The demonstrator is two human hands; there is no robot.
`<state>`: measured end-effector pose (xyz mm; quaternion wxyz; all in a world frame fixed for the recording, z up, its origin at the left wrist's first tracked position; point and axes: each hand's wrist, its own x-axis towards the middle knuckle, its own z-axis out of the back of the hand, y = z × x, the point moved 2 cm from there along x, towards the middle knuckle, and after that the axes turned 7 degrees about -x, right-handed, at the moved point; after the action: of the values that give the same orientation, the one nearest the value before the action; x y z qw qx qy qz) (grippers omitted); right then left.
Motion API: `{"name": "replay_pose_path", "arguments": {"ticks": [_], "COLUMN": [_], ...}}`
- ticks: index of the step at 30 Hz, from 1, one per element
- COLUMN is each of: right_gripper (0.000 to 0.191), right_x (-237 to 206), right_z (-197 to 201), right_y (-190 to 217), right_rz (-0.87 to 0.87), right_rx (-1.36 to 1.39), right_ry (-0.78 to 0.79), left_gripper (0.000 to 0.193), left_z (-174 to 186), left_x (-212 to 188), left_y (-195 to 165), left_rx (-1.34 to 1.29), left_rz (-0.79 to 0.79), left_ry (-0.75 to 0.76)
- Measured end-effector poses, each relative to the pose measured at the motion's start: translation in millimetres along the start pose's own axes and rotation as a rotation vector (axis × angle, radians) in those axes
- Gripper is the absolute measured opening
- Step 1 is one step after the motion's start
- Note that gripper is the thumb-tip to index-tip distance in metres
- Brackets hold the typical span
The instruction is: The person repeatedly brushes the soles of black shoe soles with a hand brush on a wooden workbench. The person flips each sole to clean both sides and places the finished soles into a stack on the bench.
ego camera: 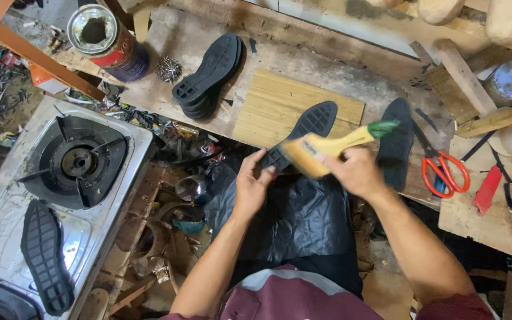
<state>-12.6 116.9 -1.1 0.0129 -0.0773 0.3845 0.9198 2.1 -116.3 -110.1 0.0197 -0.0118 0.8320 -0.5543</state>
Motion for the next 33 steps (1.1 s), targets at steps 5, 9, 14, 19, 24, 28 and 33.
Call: {"name": "replay_pose_path", "arguments": {"ticks": [5,9,14,19,24,28,33], "right_gripper": [0.03,0.028,0.035,0.028,0.031,0.026,0.033], "right_x": [14.7,2.9,10.5,73.0,84.5,88.4,58.6], "right_z": [37.1,11.0,-41.8,-30.8,-17.4,-2.1,-13.9], "right_y": [-0.4,9.5,31.6,19.0,7.0,4.7,25.3], "right_rz": [0.081,0.195,0.328,0.023,0.411,0.108,0.221], "right_rx": [0.125,0.126,0.248,-0.283,-0.142,-0.308,-0.181], "right_ry": [-0.364,-0.368,-0.058,-0.149,-0.173,-0.283,-0.278], "left_gripper": [0.053,0.04,0.048,0.044,0.044,0.044,0.045], "left_z": [-8.7,0.7,17.7,36.7,38.5,35.6,28.1], "left_x": [-6.4,2.9,5.0,-4.0,-1.1,-0.8,0.0], "left_y": [-44.9,-30.8,6.4,29.6,32.4,27.9,27.5], "left_rx": [0.676,0.277,-0.054,-0.076,-0.053,-0.055,-0.049], "left_rz": [-0.338,0.252,0.394,0.519,0.517,0.509,0.483], "left_ry": [0.188,0.116,0.176,0.129,0.087,0.098,0.075]}}
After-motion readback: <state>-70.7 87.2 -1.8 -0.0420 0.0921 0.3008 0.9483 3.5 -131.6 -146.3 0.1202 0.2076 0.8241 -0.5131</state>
